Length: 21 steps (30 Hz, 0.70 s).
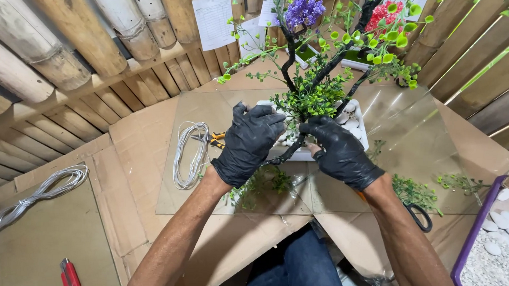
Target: The person arranges small artificial green leafy branches into a white rectangular planter containing a black artificial tree and white stones. They use scissors to trim the branches and a lighter to heat the stems before inserting them into the planter.
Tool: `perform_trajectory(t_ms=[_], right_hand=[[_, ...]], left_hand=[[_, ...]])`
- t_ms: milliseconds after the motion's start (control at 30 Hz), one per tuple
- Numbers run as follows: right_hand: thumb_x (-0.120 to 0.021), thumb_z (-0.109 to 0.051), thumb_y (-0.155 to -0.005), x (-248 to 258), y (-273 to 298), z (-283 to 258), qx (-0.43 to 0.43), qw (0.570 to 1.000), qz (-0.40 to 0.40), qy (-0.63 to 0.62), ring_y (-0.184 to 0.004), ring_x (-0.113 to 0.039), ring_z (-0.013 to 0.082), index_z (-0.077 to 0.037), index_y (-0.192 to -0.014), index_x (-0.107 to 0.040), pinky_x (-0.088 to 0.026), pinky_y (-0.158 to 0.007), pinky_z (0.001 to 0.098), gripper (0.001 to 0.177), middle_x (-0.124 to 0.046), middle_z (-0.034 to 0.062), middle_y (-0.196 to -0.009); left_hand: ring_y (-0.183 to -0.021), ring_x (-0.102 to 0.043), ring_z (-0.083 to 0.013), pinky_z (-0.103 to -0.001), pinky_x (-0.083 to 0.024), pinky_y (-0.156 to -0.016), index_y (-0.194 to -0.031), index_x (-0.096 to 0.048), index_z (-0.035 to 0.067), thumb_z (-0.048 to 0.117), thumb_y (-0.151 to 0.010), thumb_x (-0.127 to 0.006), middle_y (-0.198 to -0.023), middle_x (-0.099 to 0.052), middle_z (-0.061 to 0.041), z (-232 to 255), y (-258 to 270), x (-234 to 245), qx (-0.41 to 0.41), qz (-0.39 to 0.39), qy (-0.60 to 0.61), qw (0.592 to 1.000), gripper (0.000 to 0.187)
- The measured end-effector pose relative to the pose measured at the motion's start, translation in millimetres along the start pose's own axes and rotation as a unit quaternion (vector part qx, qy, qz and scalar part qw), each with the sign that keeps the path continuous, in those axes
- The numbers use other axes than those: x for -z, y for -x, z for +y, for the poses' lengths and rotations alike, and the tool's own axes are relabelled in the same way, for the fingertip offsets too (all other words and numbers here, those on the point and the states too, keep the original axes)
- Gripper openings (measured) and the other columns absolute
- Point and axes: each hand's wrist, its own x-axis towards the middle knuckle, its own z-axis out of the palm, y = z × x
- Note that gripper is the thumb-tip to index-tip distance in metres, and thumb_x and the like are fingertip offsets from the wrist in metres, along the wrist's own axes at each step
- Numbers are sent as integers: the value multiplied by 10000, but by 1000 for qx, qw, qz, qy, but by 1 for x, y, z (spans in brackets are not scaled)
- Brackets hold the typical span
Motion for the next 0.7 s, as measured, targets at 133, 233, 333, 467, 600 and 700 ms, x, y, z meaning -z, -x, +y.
perform_trajectory(t_ms=[133,233,333,467,600,700], right_hand=[[-789,-164,-874,-3,-4,1,22,999,10,42,-1071,-691,412,-139,-1222,-765,-571,-893,513,350,-725,177,-1188],[-808,-198,-882,-6,-4,1,19,998,29,43,-1044,-705,400,-141,-1187,-783,-583,-859,497,311,-738,165,-1160],[-803,-227,-900,-12,-2,12,24,998,33,46,-1079,-697,411,-153,-1182,-790,-584,-870,502,292,-738,168,-1166],[-793,-268,-912,-14,-1,22,35,996,23,76,-1087,-699,394,-199,-1163,-802,-591,-875,494,260,-739,144,-1177],[-780,-275,-923,-11,-1,17,28,997,15,66,-1086,-698,404,-202,-1149,-805,-592,-855,502,239,-741,144,-1172],[-775,-278,-925,-7,0,11,26,997,18,72,-1087,-696,407,-180,-1149,-804,-590,-858,511,246,-737,151,-1188]], left_hand=[[-1230,-585,-208,-491,-276,-1202,-974,-717,207,356,-1061,-648,-1069,-690,6,5,-8,10,0,-11,51,999,186],[-1263,-542,-212,-448,-223,-1239,-1011,-695,198,304,-1077,-633,-1092,-647,-6,13,-19,33,-2,-33,96,995,140],[-1281,-539,-176,-480,-263,-1208,-1046,-705,235,309,-1069,-640,-1137,-663,48,10,-19,34,-42,-41,46,997,101],[-1331,-506,-113,-527,-292,-1190,-1115,-711,306,371,-1030,-657,-1236,-682,142,-5,-3,9,-99,-67,-11,993,120],[-1258,-556,-116,-467,-325,-1168,-1130,-722,294,420,-1027,-647,-1232,-703,179,-6,0,20,-82,-72,8,994,179],[-1263,-549,-90,-488,-337,-1140,-1156,-710,369,478,-1028,-602,-1270,-681,235,-15,11,14,-71,-99,-31,992,200]])
